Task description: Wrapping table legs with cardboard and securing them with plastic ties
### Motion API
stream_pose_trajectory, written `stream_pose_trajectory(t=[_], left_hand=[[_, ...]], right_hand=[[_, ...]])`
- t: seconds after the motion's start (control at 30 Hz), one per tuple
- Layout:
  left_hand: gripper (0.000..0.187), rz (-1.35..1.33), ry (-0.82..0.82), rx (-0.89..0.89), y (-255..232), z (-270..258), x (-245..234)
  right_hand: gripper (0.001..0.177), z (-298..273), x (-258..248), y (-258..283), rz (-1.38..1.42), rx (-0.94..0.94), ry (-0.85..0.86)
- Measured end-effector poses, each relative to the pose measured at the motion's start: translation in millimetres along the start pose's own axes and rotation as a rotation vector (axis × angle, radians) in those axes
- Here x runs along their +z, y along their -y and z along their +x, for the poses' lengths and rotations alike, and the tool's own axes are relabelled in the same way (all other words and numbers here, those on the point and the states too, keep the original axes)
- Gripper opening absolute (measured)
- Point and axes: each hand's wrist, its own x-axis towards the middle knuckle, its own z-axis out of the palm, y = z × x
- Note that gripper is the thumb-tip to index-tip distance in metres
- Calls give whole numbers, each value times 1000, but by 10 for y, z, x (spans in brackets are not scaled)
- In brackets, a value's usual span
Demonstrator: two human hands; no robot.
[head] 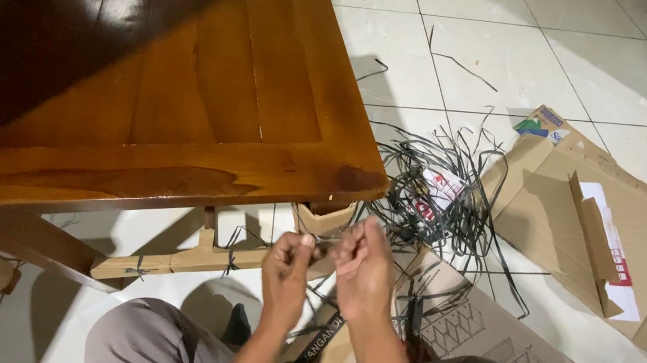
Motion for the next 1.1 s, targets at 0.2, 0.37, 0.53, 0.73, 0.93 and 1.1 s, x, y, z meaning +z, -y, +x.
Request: stream_pose_trajectory(t=[0.2, 0.37, 0.53, 0.73, 0.93, 1.1], left_hand=[[36, 480, 211, 145, -442, 218, -313], [33, -9, 222, -232, -271, 243, -288], [28, -529, -119, -447, -246, 241, 112], [27, -677, -311, -471, -248, 417, 266], [30, -769, -334, -499, -17, 468, 249], [30, -712, -288, -502, -160, 501, 219]], right_hand=[[39, 189, -29, 45, -105, 17, 33], [42, 176, 14, 53, -156, -39, 40], [44, 198, -38, 45, -248, -34, 78], [46, 146, -5, 195, -422, -106, 129], [52, 245, -147, 215, -744, -275, 295], [53, 94, -59, 357, -963, -273, 295]])
